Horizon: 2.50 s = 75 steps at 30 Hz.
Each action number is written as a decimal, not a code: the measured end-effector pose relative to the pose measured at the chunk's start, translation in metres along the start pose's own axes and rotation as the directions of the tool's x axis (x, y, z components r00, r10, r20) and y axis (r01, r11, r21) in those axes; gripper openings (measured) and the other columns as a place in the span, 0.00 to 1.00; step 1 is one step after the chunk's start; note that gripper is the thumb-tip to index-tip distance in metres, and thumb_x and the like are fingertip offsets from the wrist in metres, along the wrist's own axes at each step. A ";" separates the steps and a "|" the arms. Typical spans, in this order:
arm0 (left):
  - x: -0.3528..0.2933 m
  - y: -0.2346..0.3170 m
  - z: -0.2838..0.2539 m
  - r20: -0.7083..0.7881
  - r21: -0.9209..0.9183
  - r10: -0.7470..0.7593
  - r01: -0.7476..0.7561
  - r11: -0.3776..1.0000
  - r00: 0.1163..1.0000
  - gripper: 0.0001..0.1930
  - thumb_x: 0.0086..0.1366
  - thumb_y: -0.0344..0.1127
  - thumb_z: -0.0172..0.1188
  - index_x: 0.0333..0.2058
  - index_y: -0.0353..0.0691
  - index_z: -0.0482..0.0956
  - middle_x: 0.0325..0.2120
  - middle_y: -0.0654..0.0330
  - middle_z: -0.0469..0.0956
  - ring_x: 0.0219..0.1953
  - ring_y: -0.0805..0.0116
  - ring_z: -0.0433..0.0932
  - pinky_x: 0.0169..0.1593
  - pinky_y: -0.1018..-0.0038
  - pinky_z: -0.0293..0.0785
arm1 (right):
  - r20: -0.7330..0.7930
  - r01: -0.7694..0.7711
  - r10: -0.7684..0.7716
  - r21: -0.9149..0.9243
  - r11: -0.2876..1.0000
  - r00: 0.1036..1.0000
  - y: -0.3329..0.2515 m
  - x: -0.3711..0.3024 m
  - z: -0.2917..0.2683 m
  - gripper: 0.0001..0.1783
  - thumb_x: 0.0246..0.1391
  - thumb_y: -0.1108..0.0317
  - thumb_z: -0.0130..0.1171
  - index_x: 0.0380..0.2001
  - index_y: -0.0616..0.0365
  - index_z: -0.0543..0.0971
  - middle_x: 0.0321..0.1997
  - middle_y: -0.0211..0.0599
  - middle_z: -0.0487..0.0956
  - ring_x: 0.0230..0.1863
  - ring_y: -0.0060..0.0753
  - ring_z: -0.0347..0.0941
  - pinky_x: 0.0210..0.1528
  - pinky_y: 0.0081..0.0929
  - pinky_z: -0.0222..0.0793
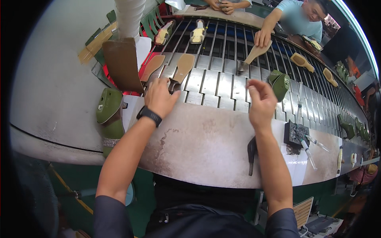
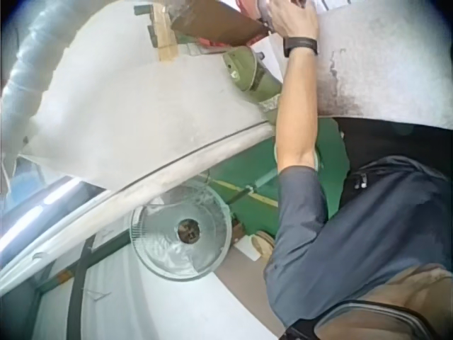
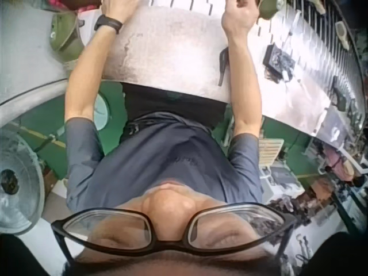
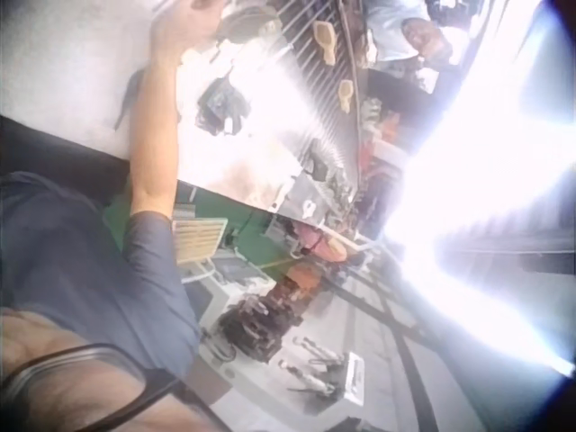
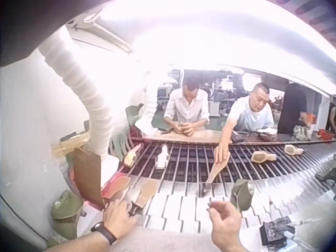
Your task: The person attaches outsoles to shoes by pressing them into place by hand, then hammers along the edges and heels with a hammer.
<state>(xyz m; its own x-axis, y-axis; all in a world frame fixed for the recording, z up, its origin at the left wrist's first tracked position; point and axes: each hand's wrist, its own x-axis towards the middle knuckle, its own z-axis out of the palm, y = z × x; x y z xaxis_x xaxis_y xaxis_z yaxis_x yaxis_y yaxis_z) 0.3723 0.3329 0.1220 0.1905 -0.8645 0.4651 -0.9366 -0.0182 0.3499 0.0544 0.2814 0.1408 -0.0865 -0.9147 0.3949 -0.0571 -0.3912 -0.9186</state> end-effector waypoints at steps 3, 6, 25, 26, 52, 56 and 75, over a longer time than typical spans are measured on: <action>0.049 0.011 0.006 0.444 0.260 -0.299 0.197 0.945 0.845 0.27 0.61 0.50 0.73 0.48 0.33 0.85 0.43 0.44 0.87 0.46 0.42 0.85 0.55 0.51 0.80 | 0.280 -0.252 0.344 -0.317 0.914 0.896 0.007 -0.014 0.007 0.14 0.66 0.66 0.65 0.46 0.68 0.84 0.37 0.37 0.87 0.39 0.25 0.83 0.46 0.26 0.78; 0.060 0.023 0.026 0.355 0.121 -0.228 0.197 0.973 0.907 0.18 0.61 0.44 0.70 0.40 0.34 0.86 0.38 0.43 0.87 0.41 0.43 0.86 0.49 0.52 0.80 | 0.352 -0.290 0.317 -0.130 0.948 0.881 0.004 -0.025 0.012 0.22 0.69 0.58 0.63 0.52 0.69 0.82 0.40 0.42 0.87 0.42 0.28 0.83 0.48 0.27 0.78; 0.236 -0.004 0.187 0.110 -0.078 -0.144 0.153 0.985 0.983 0.44 0.61 0.56 0.74 0.63 0.27 0.71 0.54 0.40 0.80 0.57 0.46 0.80 0.63 0.59 0.75 | 0.257 -0.533 0.484 0.173 0.828 0.836 0.000 -0.013 0.007 0.27 0.69 0.69 0.54 0.68 0.69 0.70 0.56 0.45 0.81 0.53 0.29 0.77 0.58 0.27 0.73; 0.257 0.003 0.200 0.164 -0.036 -0.210 0.218 0.975 0.964 0.51 0.57 0.60 0.76 0.66 0.26 0.66 0.61 0.31 0.72 0.65 0.39 0.73 0.68 0.54 0.70 | 0.245 -0.526 0.496 0.075 0.847 0.833 0.000 -0.011 0.003 0.29 0.67 0.70 0.54 0.70 0.69 0.69 0.59 0.49 0.81 0.58 0.32 0.77 0.62 0.28 0.70; -0.034 -0.002 -0.055 0.075 -0.688 -0.228 0.216 0.692 0.971 0.44 0.62 0.27 0.72 0.73 0.29 0.58 0.65 0.52 0.71 0.64 0.62 0.72 0.69 0.66 0.67 | 0.075 -0.294 0.286 0.138 0.946 0.955 -0.015 -0.008 0.010 0.38 0.64 0.65 0.62 0.72 0.69 0.63 0.51 0.50 0.86 0.49 0.32 0.82 0.55 0.30 0.75; -0.150 -0.010 -0.129 -0.037 -0.301 -0.097 0.082 0.950 0.995 0.53 0.53 0.28 0.78 0.74 0.32 0.57 0.68 0.45 0.67 0.69 0.49 0.68 0.72 0.58 0.62 | -0.003 -0.181 0.183 0.133 0.974 0.983 -0.012 -0.011 0.022 0.35 0.62 0.64 0.68 0.66 0.65 0.65 0.46 0.47 0.87 0.44 0.30 0.82 0.51 0.28 0.76; -0.139 0.037 -0.208 -0.195 -0.848 -0.198 -0.064 0.527 0.961 0.19 0.69 0.36 0.68 0.53 0.31 0.80 0.41 0.61 0.83 0.39 0.75 0.79 0.48 0.78 0.75 | 0.599 0.267 -0.062 -0.259 0.928 0.798 -0.113 -0.165 0.020 0.13 0.58 0.67 0.73 0.39 0.63 0.81 0.43 0.44 0.86 0.37 0.36 0.81 0.41 0.29 0.76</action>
<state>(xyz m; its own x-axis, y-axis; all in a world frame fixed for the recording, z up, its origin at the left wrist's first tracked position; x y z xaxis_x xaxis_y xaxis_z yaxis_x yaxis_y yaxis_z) 0.3725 0.5573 0.2392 0.4255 -0.7290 0.5362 -0.2563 0.4712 0.8440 0.0952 0.4747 0.1784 0.5306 -0.7669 0.3611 -0.3338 -0.5806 -0.7426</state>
